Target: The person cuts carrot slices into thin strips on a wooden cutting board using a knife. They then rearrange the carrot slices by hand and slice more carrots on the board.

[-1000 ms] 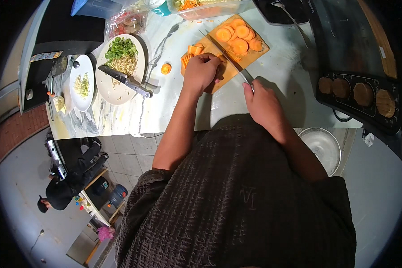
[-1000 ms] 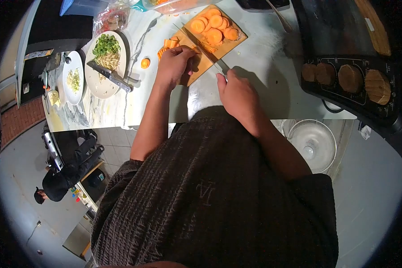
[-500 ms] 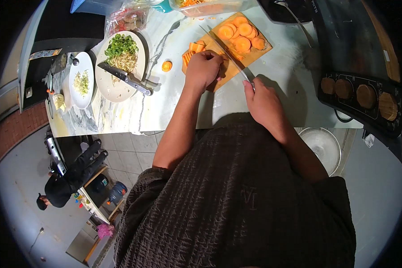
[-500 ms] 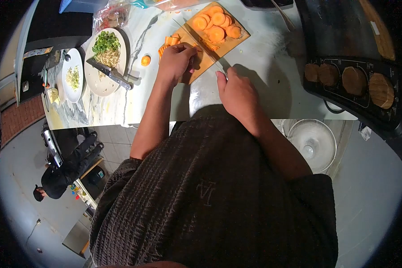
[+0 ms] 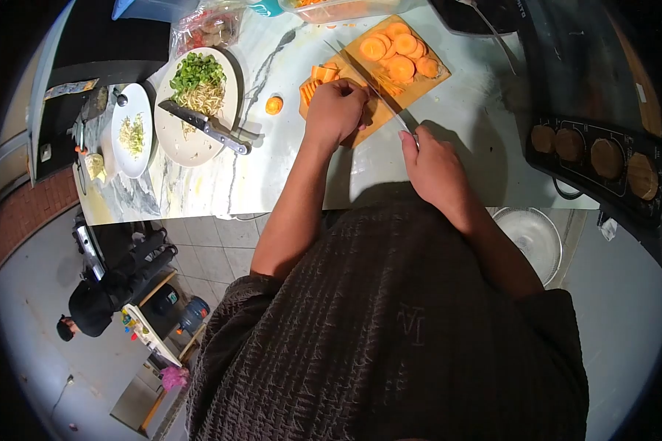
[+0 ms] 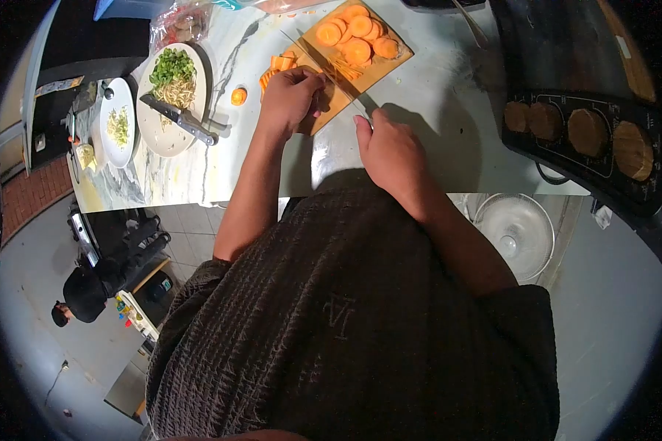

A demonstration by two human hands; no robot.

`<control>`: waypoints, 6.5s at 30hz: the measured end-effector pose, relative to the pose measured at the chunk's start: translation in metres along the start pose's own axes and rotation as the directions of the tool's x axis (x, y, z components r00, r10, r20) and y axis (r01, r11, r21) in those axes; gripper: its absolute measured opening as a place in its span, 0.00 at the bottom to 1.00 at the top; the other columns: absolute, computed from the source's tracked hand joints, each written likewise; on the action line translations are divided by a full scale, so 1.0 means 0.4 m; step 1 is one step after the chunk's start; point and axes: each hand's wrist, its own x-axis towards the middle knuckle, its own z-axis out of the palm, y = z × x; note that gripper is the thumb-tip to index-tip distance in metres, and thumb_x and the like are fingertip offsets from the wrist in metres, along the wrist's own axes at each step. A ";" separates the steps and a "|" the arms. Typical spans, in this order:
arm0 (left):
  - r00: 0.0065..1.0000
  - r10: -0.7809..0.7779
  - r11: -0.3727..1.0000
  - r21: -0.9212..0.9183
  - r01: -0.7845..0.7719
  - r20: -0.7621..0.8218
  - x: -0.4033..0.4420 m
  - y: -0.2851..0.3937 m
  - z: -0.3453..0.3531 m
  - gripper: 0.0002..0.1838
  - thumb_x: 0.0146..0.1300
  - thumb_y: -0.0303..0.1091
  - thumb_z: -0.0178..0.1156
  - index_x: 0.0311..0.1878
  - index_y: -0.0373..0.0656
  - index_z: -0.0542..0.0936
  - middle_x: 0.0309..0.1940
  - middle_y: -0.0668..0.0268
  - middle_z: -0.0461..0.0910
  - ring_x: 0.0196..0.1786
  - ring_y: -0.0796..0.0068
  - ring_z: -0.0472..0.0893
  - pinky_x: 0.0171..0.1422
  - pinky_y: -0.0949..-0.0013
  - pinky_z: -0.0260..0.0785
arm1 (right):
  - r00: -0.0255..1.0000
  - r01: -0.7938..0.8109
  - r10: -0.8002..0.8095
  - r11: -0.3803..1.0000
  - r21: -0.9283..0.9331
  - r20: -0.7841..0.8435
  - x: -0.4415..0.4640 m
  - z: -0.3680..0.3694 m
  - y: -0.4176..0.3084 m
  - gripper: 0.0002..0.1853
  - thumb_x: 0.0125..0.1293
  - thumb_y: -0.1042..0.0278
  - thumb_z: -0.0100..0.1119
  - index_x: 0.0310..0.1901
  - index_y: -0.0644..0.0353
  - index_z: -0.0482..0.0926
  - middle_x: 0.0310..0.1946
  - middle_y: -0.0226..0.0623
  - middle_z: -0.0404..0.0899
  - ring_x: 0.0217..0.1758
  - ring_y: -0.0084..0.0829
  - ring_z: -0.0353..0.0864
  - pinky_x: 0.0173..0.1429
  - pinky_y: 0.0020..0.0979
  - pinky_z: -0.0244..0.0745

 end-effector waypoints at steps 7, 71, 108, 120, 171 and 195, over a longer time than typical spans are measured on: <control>1.000 -0.010 0.998 -0.059 0.011 0.010 -0.001 -0.001 -0.001 0.13 0.63 0.35 0.58 0.31 0.33 0.81 0.15 0.64 0.77 0.17 0.77 0.77 0.26 0.72 0.67 | 1.000 -0.014 0.014 1.000 0.011 0.015 0.004 -0.006 -0.004 0.21 0.74 0.52 0.44 0.41 0.66 0.75 0.32 0.59 0.81 0.41 0.62 0.80 0.49 0.55 0.73; 1.000 -0.019 0.998 -0.066 0.021 0.024 -0.014 0.020 0.001 0.11 0.65 0.32 0.58 0.28 0.37 0.78 0.16 0.68 0.74 0.17 0.79 0.76 0.24 0.75 0.67 | 0.999 -0.042 0.041 0.997 -0.061 -0.019 0.003 -0.001 0.024 0.22 0.74 0.52 0.46 0.41 0.69 0.71 0.29 0.61 0.80 0.38 0.61 0.81 0.44 0.54 0.76; 1.000 0.017 1.000 0.008 -0.017 -0.008 -0.001 -0.002 0.000 0.12 0.62 0.34 0.56 0.27 0.35 0.78 0.15 0.63 0.78 0.17 0.75 0.78 0.27 0.72 0.68 | 0.998 -0.040 0.042 0.998 -0.044 0.056 0.004 -0.036 -0.015 0.27 0.77 0.49 0.35 0.43 0.65 0.77 0.38 0.61 0.80 0.47 0.62 0.78 0.55 0.54 0.71; 1.000 0.013 0.997 -0.075 -0.014 -0.016 -0.012 0.011 0.006 0.09 0.63 0.29 0.56 0.28 0.34 0.78 0.17 0.66 0.75 0.17 0.78 0.74 0.23 0.73 0.67 | 0.995 -0.088 0.089 0.996 -0.022 0.052 0.024 -0.020 -0.016 0.27 0.76 0.48 0.35 0.42 0.65 0.78 0.37 0.61 0.81 0.47 0.61 0.78 0.54 0.54 0.71; 1.000 0.014 0.997 -0.077 -0.014 0.004 -0.008 0.002 0.005 0.08 0.61 0.27 0.56 0.27 0.34 0.77 0.18 0.64 0.76 0.17 0.77 0.74 0.23 0.74 0.66 | 0.996 -0.083 0.084 0.995 -0.058 0.017 0.021 -0.008 -0.011 0.26 0.76 0.48 0.38 0.40 0.65 0.79 0.36 0.57 0.82 0.43 0.60 0.80 0.49 0.53 0.74; 0.906 0.304 0.931 0.293 -0.217 -0.295 -0.055 0.023 -0.015 0.18 0.61 0.45 0.61 0.30 0.36 0.80 0.22 0.58 0.82 0.26 0.63 0.83 0.34 0.65 0.73 | 0.964 0.134 -0.139 0.990 -0.039 -0.225 -0.009 -0.068 0.047 0.19 0.70 0.48 0.53 0.36 0.57 0.78 0.27 0.44 0.82 0.33 0.52 0.82 0.38 0.49 0.74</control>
